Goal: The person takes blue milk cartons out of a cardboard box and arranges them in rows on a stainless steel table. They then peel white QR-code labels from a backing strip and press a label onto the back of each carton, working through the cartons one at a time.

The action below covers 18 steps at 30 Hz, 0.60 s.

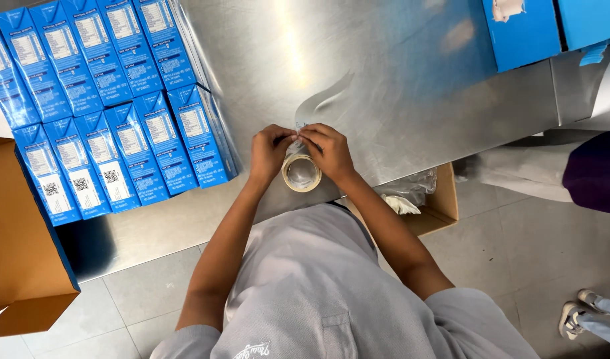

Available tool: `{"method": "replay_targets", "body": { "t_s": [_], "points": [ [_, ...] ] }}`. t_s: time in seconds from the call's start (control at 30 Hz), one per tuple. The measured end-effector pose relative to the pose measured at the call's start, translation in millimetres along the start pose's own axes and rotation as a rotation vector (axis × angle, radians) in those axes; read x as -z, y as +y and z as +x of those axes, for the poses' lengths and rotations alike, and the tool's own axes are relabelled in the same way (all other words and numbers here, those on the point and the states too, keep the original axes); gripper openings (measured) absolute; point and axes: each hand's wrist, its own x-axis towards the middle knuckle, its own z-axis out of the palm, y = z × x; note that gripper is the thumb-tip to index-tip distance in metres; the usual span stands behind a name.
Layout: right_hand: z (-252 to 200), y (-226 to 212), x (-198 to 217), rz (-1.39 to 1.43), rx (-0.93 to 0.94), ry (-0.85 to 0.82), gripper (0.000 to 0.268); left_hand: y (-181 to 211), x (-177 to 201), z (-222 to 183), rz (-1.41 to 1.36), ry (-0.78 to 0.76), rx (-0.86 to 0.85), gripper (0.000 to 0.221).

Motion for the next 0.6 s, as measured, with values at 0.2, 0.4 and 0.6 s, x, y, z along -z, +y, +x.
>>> {"method": "replay_targets", "body": {
  "t_s": [0.2,0.4,0.6],
  "points": [
    [5.6,-1.5,10.9,-0.14,0.252,-0.041,0.011,-10.2,-2.8,-0.2,-0.031,-0.021,-0.049,0.01],
    [1.1,24.1,-3.9,0.148,-0.005,0.019,0.009,-12.3,-5.2,-1.5,-0.053,-0.008,-0.063,0.01],
    [-21.9,152.8,25.6,1.241,-0.769,0.721,0.013,-18.1,2.9,10.0,-0.033,0.141,0.024,0.015]
  ]
}}
